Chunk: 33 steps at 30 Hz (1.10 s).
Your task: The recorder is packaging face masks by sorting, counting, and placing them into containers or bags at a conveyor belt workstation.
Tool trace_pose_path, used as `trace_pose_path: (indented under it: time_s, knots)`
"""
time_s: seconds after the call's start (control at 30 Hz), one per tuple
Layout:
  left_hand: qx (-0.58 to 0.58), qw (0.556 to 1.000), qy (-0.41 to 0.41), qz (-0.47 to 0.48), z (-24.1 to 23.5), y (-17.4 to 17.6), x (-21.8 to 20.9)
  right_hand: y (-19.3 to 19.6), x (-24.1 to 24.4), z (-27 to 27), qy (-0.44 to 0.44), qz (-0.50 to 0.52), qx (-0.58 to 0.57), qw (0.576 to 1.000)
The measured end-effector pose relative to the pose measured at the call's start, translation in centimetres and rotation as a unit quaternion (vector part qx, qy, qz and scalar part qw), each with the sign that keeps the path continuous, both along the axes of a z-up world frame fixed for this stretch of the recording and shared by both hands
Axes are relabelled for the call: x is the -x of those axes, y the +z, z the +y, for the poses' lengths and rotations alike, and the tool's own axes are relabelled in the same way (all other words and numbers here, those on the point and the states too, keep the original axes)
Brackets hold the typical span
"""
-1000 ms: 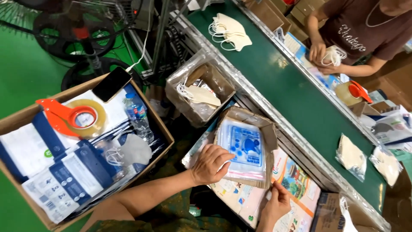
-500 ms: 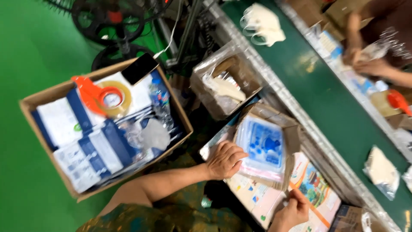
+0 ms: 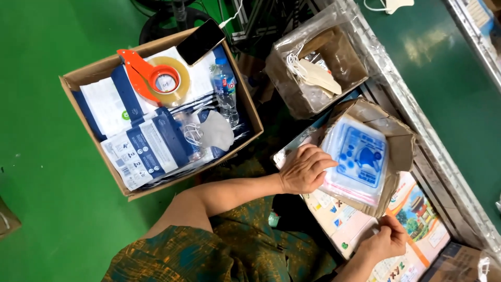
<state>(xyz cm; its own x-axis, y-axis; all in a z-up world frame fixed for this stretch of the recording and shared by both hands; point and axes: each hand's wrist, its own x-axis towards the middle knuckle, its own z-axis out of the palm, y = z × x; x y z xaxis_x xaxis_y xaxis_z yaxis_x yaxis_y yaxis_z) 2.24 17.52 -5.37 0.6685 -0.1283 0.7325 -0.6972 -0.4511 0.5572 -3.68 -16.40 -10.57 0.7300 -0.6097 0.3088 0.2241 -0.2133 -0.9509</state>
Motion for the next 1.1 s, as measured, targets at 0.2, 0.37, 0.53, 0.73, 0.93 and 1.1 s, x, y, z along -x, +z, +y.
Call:
trace_pose_path:
  time_s: [0.2, 0.37, 0.53, 0.73, 0.93, 1.1]
  knots:
    - [0.004, 1.000, -0.011, 0.007, 0.2, 0.1, 0.0, 0.3, 0.1, 0.5, -0.013, 0.007, 0.003, 1.000]
    - [0.008, 1.000, -0.015, 0.003, 0.3, 0.1, 0.1, 0.5, 0.1, 0.6, -0.018, -0.001, -0.003, 1.000]
    - [0.033, 0.999, -0.030, -0.018, 0.9, 2.2, -0.7, 0.3, -0.2, 0.4, -0.024, 0.024, 0.030, 0.999]
    - [0.087, 0.990, -0.028, -0.111, 2.4, 9.0, -6.4, -1.1, -0.4, -0.8, -0.043, 0.023, 0.017, 0.999]
    - [0.074, 0.991, -0.037, -0.106, 1.8, 12.4, -12.3, -0.6, -0.2, -0.4, -0.063, 0.006, -0.006, 0.998]
    - [0.032, 0.993, -0.063, -0.089, 0.0, 12.3, -16.6, -2.0, -0.6, -1.4, -0.057, -0.010, 0.006, 0.998]
